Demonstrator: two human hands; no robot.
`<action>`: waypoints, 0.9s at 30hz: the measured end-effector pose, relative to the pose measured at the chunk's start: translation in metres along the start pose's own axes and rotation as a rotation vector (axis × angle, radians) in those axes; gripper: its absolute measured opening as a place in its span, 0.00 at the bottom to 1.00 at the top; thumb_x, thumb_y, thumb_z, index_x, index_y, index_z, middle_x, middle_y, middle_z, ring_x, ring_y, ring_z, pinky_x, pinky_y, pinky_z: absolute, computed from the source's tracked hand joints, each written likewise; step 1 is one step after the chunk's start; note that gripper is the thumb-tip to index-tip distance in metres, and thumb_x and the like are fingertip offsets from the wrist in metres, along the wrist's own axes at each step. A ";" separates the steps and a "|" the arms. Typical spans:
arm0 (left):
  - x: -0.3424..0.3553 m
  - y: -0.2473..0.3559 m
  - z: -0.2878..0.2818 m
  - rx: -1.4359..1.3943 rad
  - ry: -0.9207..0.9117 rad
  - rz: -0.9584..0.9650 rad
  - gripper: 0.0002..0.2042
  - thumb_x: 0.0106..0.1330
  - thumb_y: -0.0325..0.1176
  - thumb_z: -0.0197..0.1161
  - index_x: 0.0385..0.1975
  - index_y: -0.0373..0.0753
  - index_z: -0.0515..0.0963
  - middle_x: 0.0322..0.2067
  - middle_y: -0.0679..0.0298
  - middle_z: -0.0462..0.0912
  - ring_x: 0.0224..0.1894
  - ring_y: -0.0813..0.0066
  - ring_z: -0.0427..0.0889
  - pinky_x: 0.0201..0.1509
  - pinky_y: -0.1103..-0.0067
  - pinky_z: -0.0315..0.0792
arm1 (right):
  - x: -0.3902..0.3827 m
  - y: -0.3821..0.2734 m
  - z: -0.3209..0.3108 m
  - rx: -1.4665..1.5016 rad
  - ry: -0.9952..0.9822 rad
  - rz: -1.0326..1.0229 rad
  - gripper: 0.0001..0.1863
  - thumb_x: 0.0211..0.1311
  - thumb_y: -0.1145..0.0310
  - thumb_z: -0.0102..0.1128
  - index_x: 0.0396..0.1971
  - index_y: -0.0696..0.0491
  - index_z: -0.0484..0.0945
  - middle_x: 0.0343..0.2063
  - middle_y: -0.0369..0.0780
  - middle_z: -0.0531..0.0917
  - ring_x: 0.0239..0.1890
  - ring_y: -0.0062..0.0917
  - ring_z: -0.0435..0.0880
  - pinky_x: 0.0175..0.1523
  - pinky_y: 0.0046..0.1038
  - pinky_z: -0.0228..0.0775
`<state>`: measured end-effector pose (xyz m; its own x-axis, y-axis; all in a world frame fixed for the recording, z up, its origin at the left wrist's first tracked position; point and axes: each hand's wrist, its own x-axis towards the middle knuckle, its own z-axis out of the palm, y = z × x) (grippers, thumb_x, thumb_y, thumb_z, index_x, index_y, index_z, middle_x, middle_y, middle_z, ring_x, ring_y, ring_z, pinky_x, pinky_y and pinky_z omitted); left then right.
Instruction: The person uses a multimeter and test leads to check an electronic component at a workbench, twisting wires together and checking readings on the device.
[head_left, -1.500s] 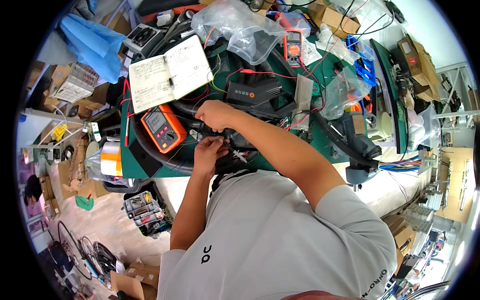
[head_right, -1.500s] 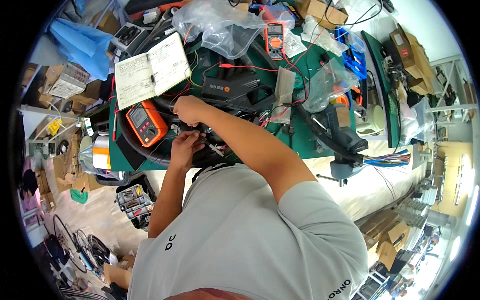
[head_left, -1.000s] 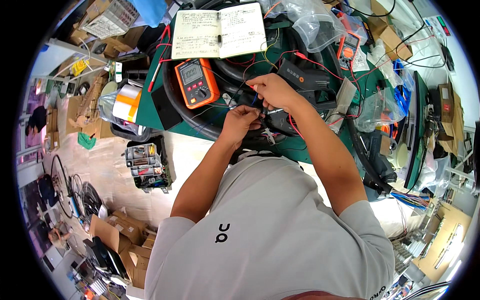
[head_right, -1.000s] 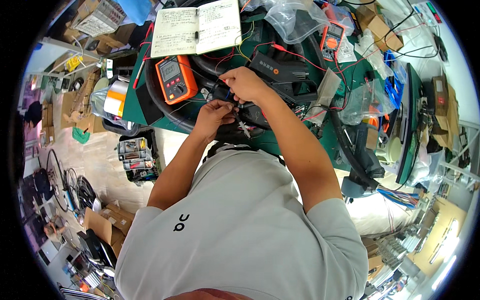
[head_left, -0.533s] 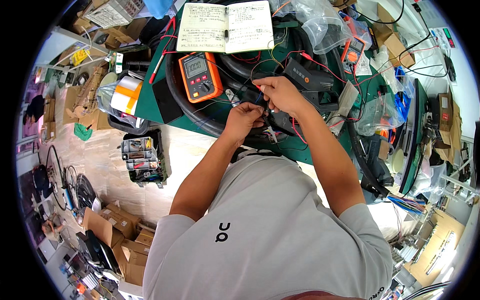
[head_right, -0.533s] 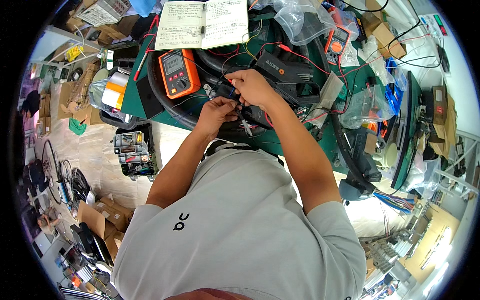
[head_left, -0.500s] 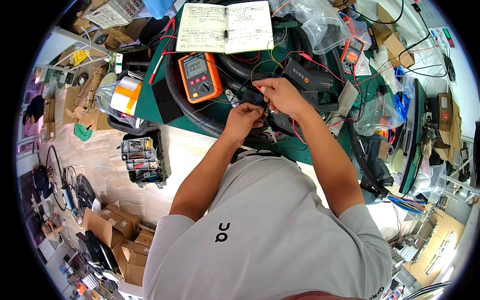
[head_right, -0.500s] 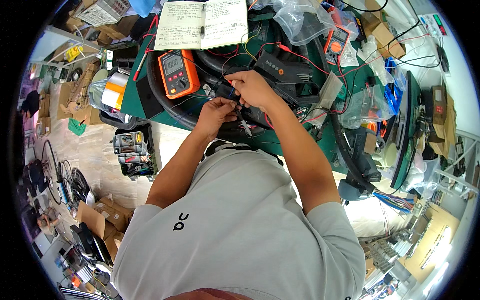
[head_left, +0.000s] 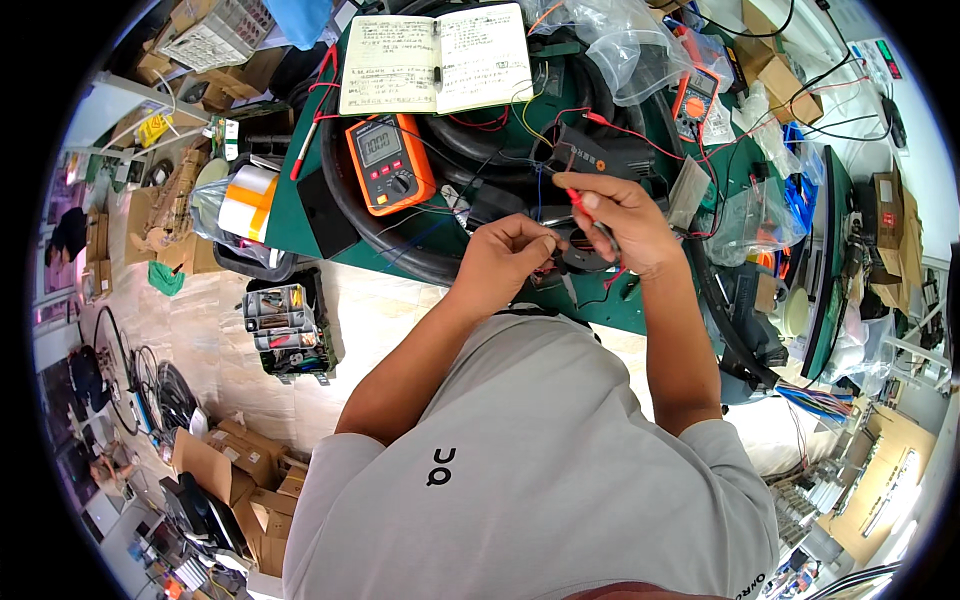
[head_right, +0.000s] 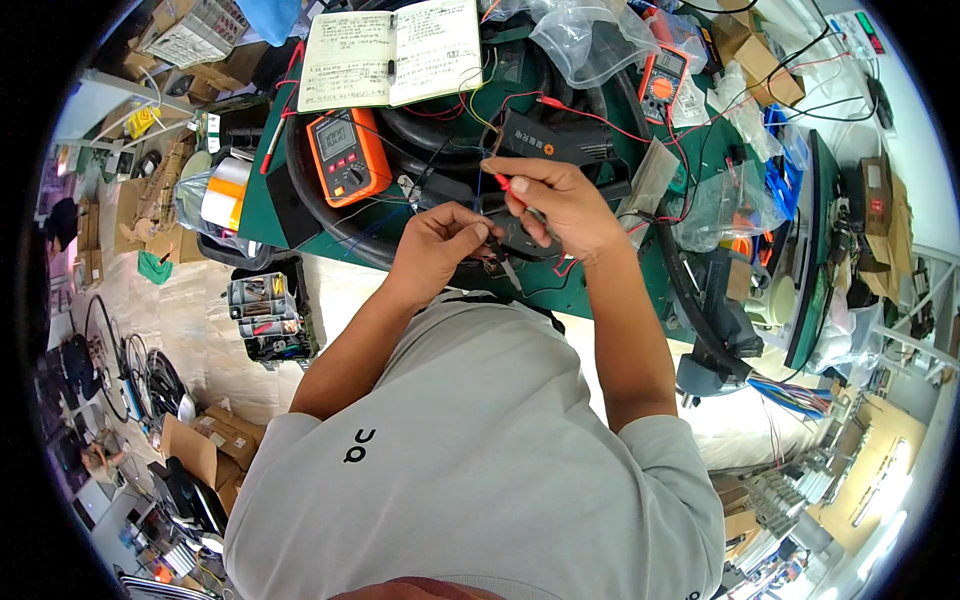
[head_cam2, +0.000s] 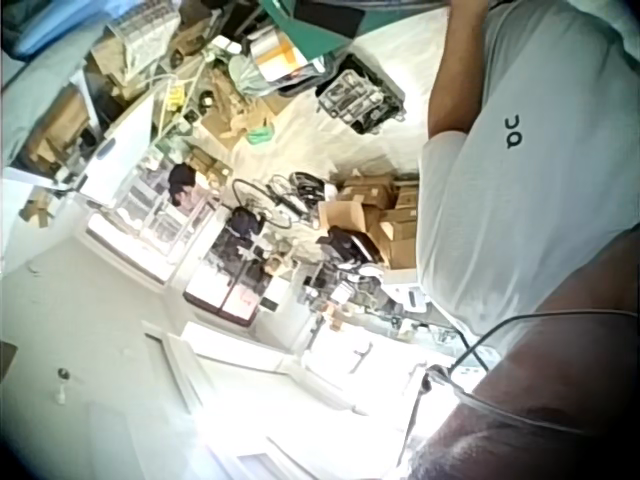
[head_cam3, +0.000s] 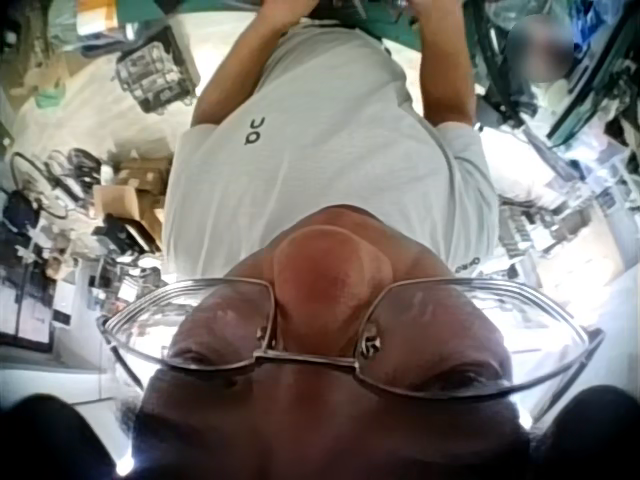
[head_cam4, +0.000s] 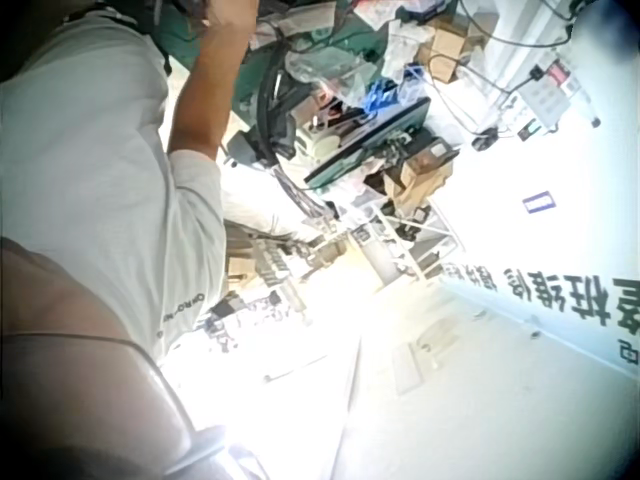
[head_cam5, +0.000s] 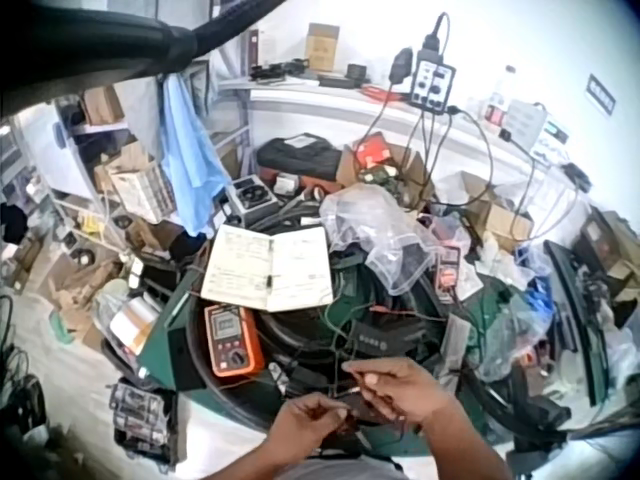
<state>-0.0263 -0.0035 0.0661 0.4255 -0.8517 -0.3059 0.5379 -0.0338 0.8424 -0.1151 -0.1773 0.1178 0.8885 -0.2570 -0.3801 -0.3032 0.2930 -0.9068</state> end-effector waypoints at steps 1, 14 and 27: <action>-0.001 0.002 0.003 0.000 -0.009 0.003 0.04 0.65 0.26 0.57 0.33 0.33 0.76 0.35 0.58 0.83 0.35 0.79 0.80 0.41 0.82 0.76 | -0.004 0.000 -0.004 0.035 0.013 -0.033 0.18 0.65 0.68 0.51 0.53 0.57 0.75 0.22 0.34 0.74 0.14 0.13 0.68 0.15 0.15 0.56; -0.002 0.008 0.021 0.083 -0.023 0.087 0.03 0.65 0.25 0.57 0.34 0.32 0.76 0.36 0.58 0.83 0.35 0.80 0.80 0.41 0.83 0.75 | -0.029 -0.009 -0.015 -0.053 0.081 -0.070 0.17 0.66 0.67 0.53 0.51 0.56 0.76 0.21 0.33 0.74 0.15 0.13 0.69 0.16 0.15 0.58; 0.022 0.016 -0.012 -0.150 0.191 0.066 0.05 0.66 0.30 0.57 0.36 0.36 0.76 0.37 0.58 0.82 0.36 0.75 0.81 0.40 0.81 0.76 | -0.013 0.013 -0.015 -0.208 0.154 0.068 0.17 0.67 0.68 0.49 0.53 0.50 0.76 0.22 0.31 0.73 0.16 0.11 0.70 0.18 0.15 0.62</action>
<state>0.0004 -0.0168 0.0679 0.5853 -0.7350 -0.3424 0.6001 0.1087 0.7925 -0.1362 -0.1842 0.1082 0.8058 -0.3845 -0.4503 -0.4389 0.1226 -0.8901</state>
